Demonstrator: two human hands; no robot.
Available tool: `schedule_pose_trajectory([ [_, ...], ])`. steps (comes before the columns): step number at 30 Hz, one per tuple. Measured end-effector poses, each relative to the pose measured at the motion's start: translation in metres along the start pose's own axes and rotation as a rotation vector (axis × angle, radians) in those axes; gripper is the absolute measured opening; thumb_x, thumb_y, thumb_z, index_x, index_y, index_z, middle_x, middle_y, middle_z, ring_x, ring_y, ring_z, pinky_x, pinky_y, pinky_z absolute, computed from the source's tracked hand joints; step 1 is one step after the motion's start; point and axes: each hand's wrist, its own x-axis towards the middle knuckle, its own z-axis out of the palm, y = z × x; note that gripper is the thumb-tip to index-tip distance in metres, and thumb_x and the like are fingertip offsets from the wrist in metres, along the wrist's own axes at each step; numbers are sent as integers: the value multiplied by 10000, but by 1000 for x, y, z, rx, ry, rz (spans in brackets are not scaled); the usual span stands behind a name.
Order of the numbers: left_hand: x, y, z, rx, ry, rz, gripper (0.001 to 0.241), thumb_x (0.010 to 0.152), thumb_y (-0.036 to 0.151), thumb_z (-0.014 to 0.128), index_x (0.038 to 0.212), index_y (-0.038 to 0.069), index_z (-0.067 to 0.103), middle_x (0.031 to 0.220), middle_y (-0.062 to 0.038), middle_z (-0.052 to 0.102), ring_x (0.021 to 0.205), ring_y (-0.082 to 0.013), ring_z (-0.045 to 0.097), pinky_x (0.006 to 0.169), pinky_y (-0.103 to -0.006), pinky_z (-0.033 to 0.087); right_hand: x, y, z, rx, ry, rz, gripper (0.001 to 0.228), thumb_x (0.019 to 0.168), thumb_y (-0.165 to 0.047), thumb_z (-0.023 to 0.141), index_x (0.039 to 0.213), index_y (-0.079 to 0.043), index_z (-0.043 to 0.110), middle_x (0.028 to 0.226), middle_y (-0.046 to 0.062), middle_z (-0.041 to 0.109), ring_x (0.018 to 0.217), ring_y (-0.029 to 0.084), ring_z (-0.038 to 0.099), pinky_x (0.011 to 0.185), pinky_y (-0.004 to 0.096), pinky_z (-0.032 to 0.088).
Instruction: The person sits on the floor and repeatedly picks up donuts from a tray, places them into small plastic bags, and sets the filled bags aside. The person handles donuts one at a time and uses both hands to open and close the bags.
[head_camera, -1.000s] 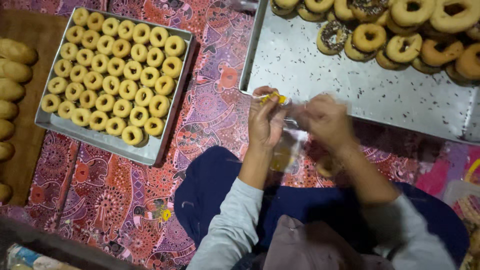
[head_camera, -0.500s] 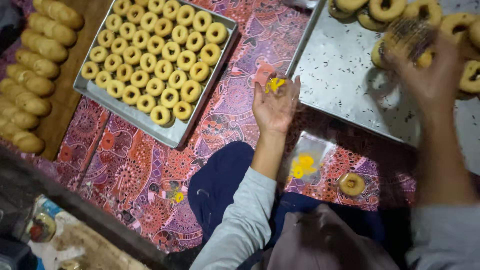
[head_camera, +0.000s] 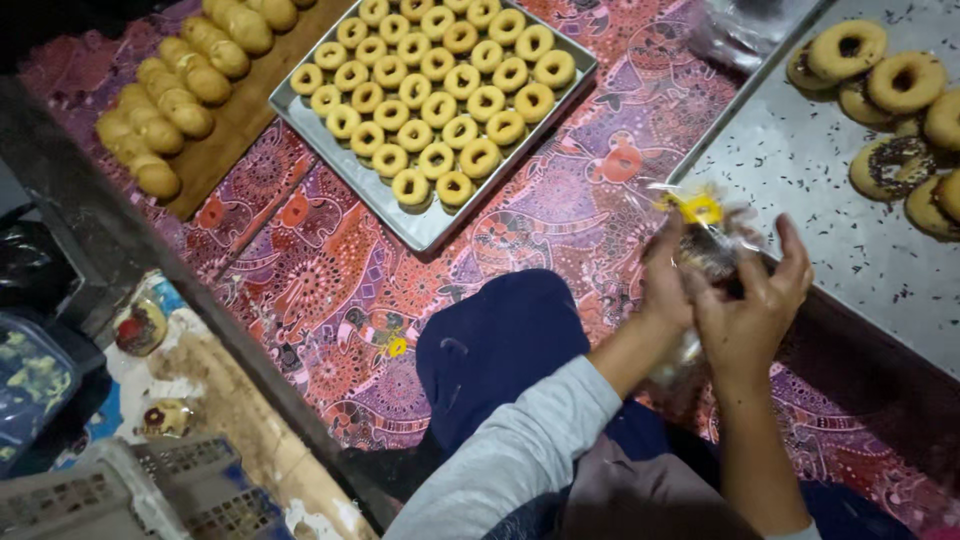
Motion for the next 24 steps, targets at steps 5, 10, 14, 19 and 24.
schedule_pose_trajectory([
  [5,-76,18,27,1344,-79,597,855,1036,479,557,1591,58,62,1607,-161,209,1507,-338,222,1236,-451,192,-20,14,4,476,-164,408,639,926,-240,864,1453,19,612,1423,185,624,1324,254,625,1161,371,487],
  [10,-120,94,22,2096,-350,780,554,833,392,781,1320,170,637,1421,-122,622,1419,-309,478,1257,-597,158,-48,24,10,1044,-619,533,662,927,-212,697,1508,15,476,1412,126,605,1273,192,567,1057,322,445],
  [14,-155,129,9,1815,-260,647,174,982,190,740,1153,166,753,1264,-64,747,1257,-191,686,1257,-462,414,-54,-6,10,984,-845,382,466,938,-181,682,1347,35,622,1199,125,740,1079,162,651,942,304,512],
  [19,-197,142,-19,1348,222,362,84,988,94,730,1027,22,751,999,-108,772,947,-184,733,928,-397,570,-62,-61,-1,603,-782,290,235,927,-196,722,1085,-27,763,939,157,773,789,226,766,713,345,586],
  [24,-199,147,-45,966,278,309,83,1045,62,639,1029,-18,657,1001,-136,757,929,-175,742,840,-298,604,-84,-92,-7,549,-534,-6,126,988,-152,686,994,-55,766,971,143,752,818,306,732,748,401,577],
])
